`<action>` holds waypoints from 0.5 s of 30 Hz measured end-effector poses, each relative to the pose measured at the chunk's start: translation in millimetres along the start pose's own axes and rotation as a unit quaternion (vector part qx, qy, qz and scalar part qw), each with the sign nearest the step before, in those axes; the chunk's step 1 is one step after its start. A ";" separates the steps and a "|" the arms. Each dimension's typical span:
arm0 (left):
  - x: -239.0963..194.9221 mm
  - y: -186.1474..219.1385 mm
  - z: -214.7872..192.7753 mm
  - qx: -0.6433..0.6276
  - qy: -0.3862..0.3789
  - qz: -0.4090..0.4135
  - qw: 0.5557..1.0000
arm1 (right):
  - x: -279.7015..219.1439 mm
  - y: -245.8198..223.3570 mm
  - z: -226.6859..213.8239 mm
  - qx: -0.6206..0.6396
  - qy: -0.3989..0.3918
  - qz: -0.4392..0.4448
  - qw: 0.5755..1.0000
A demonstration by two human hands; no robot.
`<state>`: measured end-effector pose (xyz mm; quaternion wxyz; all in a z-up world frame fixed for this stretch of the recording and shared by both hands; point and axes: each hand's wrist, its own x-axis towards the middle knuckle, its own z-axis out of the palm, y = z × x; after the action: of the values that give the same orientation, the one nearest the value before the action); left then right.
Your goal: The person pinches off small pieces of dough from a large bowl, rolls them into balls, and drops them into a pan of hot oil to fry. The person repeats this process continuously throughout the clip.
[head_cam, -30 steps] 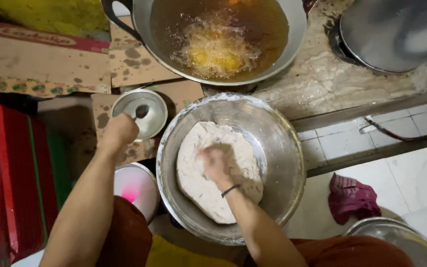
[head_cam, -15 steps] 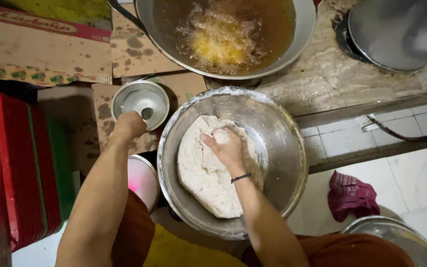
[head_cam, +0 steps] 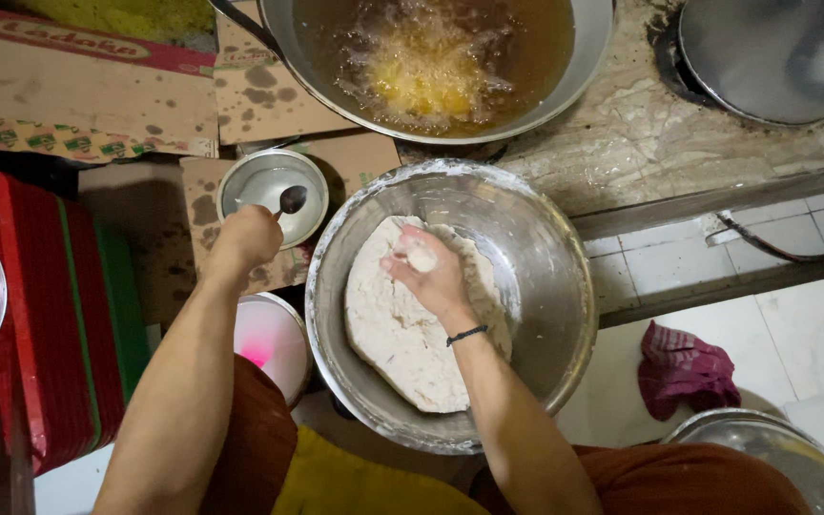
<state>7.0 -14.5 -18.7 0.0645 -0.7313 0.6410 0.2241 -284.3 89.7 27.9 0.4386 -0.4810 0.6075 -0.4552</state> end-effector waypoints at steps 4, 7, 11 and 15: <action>-43.7 21.8 -26.0 -0.108 0.024 -0.016 0.994 | 15.9 27.5 3.7 -0.057 0.029 -0.012 0.998; -87.0 61.1 -58.7 -0.103 0.030 0.022 0.994 | 11.2 22.5 3.1 -0.044 0.029 -0.026 0.998; -141.6 115.4 -66.6 -0.065 -0.003 0.048 0.997 | -1.1 11.3 7.2 0.057 0.026 -0.016 0.998; -184.6 162.9 -65.8 -0.019 -0.049 0.100 0.994 | 11.5 22.3 3.7 -0.011 0.039 -0.035 0.999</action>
<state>-148.6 100.4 147.1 0.0588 -0.6530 0.7025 0.2768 -286.6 80.6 4.3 0.3932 -0.4889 0.6118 -0.4817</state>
